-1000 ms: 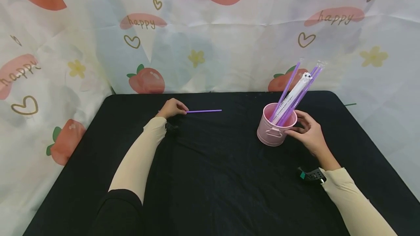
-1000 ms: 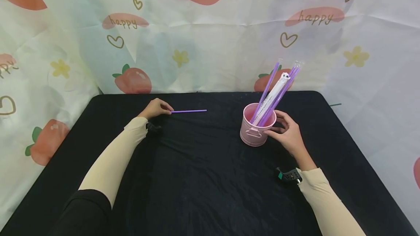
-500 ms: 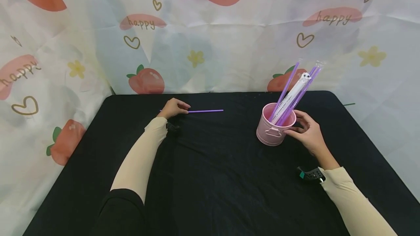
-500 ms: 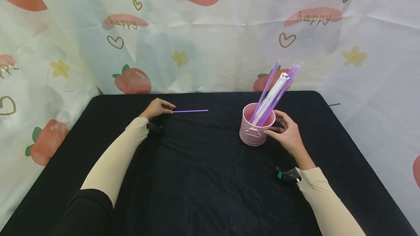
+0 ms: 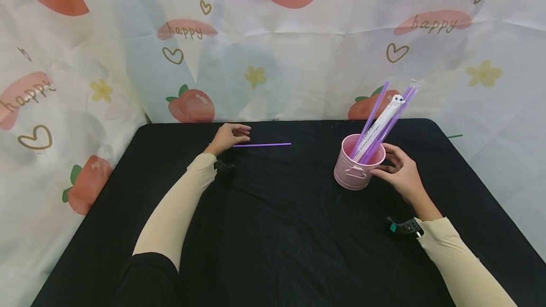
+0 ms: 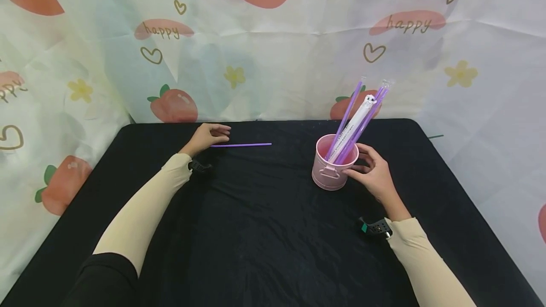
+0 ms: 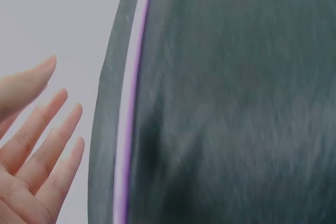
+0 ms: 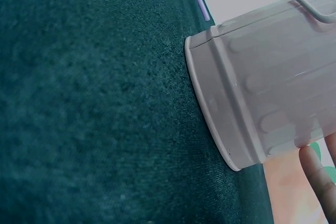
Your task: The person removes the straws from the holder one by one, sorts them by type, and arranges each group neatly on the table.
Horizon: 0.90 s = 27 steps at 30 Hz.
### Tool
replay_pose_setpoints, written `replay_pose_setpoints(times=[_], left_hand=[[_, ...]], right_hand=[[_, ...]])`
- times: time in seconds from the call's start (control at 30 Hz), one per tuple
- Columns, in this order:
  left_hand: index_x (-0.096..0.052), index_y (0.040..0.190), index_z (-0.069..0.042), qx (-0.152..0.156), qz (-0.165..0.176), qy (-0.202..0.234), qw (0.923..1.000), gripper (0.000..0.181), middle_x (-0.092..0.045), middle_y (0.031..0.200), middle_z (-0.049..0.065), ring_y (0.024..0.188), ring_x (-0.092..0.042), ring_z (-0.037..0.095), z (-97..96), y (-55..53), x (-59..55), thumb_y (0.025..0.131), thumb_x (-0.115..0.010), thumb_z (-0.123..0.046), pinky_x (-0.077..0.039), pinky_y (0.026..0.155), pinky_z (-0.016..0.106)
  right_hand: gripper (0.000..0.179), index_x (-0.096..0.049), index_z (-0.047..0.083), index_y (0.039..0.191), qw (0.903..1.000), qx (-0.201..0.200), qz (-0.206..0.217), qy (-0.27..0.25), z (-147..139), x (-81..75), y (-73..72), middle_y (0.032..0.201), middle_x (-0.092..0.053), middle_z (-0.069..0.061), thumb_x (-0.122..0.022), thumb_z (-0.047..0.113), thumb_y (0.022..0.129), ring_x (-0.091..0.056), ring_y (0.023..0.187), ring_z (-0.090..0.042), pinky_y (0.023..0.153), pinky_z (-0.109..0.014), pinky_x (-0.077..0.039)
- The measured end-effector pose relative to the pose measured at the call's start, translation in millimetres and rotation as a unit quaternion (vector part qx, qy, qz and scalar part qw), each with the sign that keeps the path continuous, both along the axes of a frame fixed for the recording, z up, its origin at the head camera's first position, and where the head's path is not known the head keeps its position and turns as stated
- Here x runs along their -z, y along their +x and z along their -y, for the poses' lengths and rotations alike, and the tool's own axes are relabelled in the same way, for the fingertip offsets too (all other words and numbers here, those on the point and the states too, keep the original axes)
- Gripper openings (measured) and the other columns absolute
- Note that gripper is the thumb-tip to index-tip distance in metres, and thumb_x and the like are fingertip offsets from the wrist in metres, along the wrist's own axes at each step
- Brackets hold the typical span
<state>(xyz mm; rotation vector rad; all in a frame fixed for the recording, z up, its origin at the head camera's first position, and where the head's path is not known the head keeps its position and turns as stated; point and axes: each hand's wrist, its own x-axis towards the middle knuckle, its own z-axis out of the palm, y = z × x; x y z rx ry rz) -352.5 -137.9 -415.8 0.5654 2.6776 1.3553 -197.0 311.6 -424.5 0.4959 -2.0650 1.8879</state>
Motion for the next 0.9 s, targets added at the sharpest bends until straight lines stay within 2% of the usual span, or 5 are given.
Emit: replay_pose_setpoints(times=[0.33,0.47,0.63,0.9], left_hand=[[-0.057,0.129,-0.008,0.034,0.032,0.106,0.9933,0.042,-0.060,0.123,0.023,0.110,-0.061,0.031,-26.2,18.1,-18.8,0.088,-0.065,-0.012,-0.048,0.096,0.042],[-0.057,0.129,-0.008,0.051,0.029,0.123,0.9907,0.041,-0.062,0.122,0.020,0.111,-0.061,0.029,-42.3,25.5,-26.7,0.089,-0.064,-0.013,-0.047,0.097,0.040],[-0.058,0.127,-0.006,0.083,0.020,0.140,0.9864,0.038,-0.062,0.121,0.021,0.111,-0.061,0.027,-64.6,32.9,-37.0,0.090,-0.062,-0.011,-0.048,0.097,0.037],[-0.061,0.124,-0.006,0.118,0.000,0.137,0.9835,0.033,-0.064,0.120,0.017,0.111,-0.062,0.023,-102.2,42.0,-52.3,0.092,-0.060,-0.012,-0.049,0.096,0.033]], right_hand=[[0.066,-0.048,-0.004,0.129,1.0000,0.000,0.000,0.001,0,0.3,0.0,0.117,-0.057,0.006,-0.066,-0.025,0.069,-0.059,0.100,-0.001,0.076,-0.012,-0.052],[0.066,-0.048,-0.004,0.129,1.0000,0.003,0.000,0.005,0,0.7,0.1,0.117,-0.057,0.007,-0.067,-0.024,0.069,-0.058,0.100,-0.001,0.076,-0.012,-0.052],[0.065,-0.048,-0.005,0.129,1.0000,0.003,0.000,0.003,0,1.1,0.1,0.116,-0.057,0.007,-0.067,-0.023,0.069,-0.058,0.099,-0.001,0.076,-0.012,-0.052],[0.066,-0.047,-0.005,0.129,1.0000,0.003,-0.002,0.003,0,0.3,0.2,0.116,-0.057,0.006,-0.067,-0.023,0.069,-0.058,0.099,-0.001,0.076,-0.012,-0.052]])
